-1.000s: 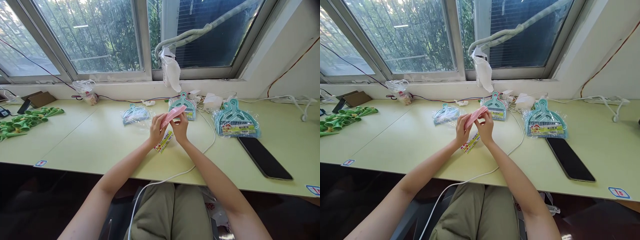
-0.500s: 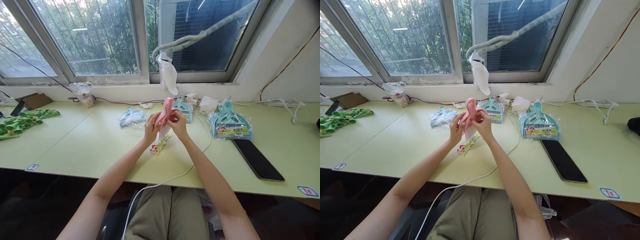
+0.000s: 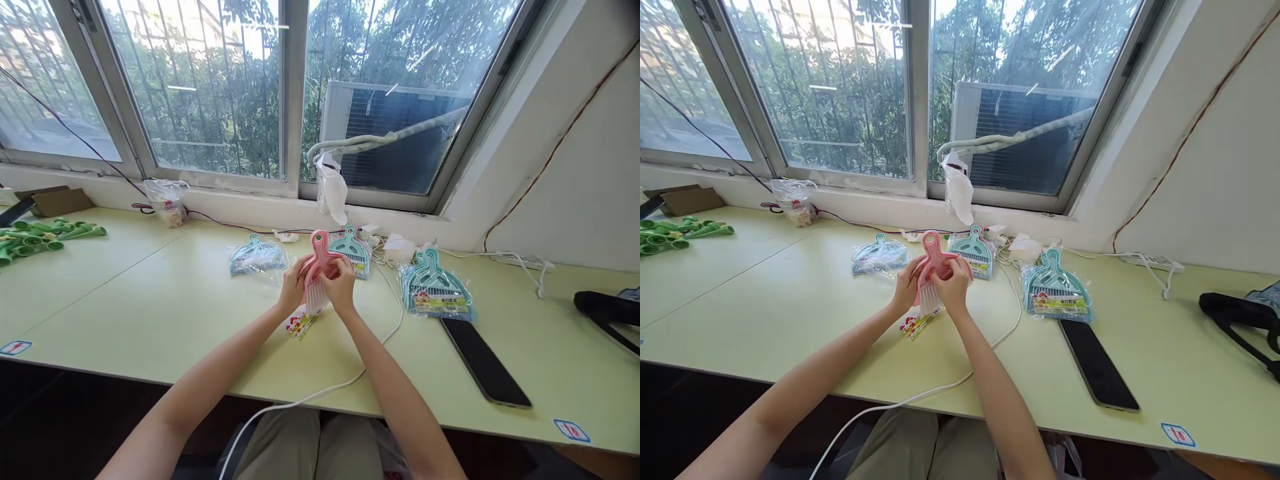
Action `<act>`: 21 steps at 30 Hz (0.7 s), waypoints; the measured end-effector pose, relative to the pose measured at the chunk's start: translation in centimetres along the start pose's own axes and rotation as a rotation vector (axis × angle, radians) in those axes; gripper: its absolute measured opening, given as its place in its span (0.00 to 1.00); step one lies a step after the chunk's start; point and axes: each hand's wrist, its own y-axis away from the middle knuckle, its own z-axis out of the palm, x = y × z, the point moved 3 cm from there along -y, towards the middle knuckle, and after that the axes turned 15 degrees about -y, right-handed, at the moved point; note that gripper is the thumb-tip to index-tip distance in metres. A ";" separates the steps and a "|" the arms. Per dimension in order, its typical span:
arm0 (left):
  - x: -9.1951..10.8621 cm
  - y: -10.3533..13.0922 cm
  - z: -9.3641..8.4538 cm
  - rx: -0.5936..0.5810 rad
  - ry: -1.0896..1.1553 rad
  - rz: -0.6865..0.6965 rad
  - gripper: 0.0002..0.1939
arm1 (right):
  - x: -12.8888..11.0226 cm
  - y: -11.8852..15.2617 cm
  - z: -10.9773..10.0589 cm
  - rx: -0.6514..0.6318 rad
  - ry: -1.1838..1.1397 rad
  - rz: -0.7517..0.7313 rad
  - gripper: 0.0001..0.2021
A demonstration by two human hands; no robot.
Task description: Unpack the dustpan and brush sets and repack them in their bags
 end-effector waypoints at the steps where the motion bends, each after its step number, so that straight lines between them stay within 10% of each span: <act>1: 0.0 0.0 0.0 0.003 0.012 -0.015 0.17 | -0.2 0.1 0.0 0.018 0.011 -0.015 0.06; 21: 0.8 1.7 -0.2 0.108 -0.158 0.059 0.21 | -0.5 0.7 0.5 -0.059 0.057 -0.072 0.01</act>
